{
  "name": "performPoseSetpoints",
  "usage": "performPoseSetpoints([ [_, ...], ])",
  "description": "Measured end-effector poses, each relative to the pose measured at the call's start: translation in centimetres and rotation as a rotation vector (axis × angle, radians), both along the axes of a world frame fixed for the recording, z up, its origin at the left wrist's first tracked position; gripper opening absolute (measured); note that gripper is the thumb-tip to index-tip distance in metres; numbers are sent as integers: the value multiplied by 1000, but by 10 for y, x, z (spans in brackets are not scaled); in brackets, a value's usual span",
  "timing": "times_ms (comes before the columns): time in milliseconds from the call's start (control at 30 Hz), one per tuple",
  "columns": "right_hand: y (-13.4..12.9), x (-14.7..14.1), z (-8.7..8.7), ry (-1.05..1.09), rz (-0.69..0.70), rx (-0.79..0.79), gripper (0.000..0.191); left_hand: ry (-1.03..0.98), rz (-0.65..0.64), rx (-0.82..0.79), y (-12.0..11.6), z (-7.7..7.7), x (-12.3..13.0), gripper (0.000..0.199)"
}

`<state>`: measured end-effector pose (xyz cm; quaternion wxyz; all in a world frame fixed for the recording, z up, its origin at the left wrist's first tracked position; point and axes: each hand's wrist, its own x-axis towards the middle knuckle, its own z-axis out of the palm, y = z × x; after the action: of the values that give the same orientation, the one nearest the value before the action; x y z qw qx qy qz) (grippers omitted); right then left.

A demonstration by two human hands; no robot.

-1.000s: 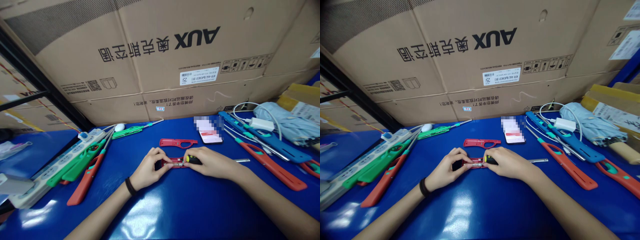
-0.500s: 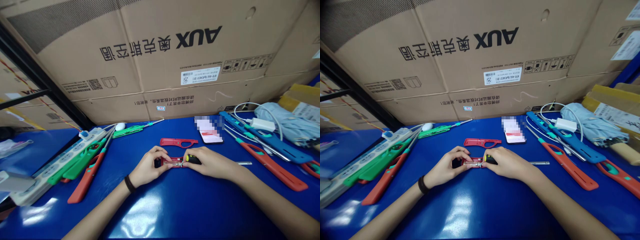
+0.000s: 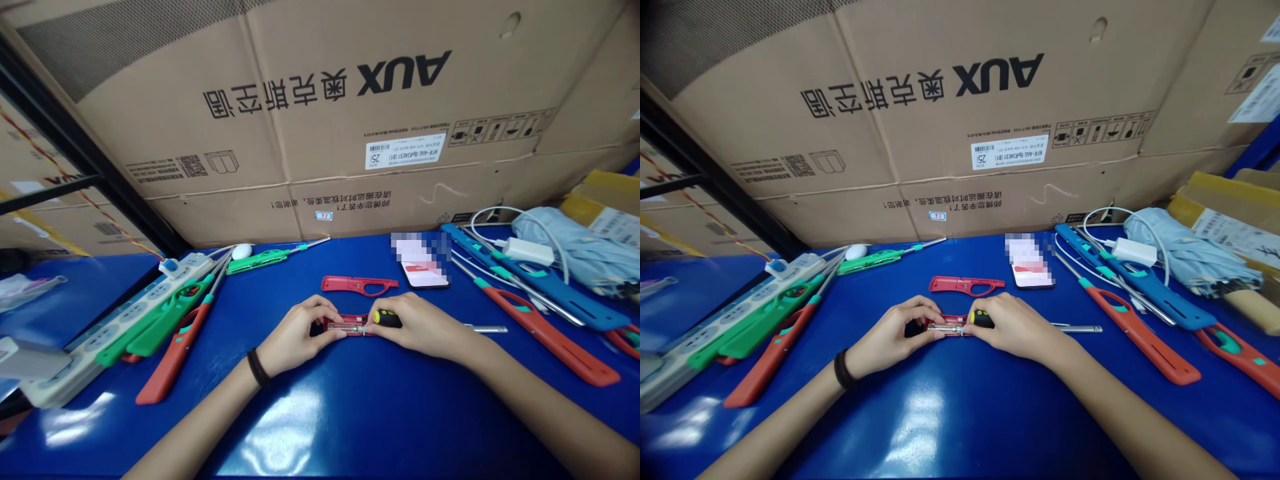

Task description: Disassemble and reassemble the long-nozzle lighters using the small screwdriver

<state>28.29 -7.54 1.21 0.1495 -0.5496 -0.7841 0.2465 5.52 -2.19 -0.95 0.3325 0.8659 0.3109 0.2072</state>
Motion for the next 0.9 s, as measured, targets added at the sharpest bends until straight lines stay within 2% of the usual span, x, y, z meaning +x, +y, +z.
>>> performPoseSetpoints([
  [467, 0, -1, -2, 17, -12, 31, 18, -31, -2, -1, -1, 3, -2, 13],
  [900, -1, -5, -1, -30, -62, 44, 16, -72, 67, -53, 0, 0, 2, 11],
])
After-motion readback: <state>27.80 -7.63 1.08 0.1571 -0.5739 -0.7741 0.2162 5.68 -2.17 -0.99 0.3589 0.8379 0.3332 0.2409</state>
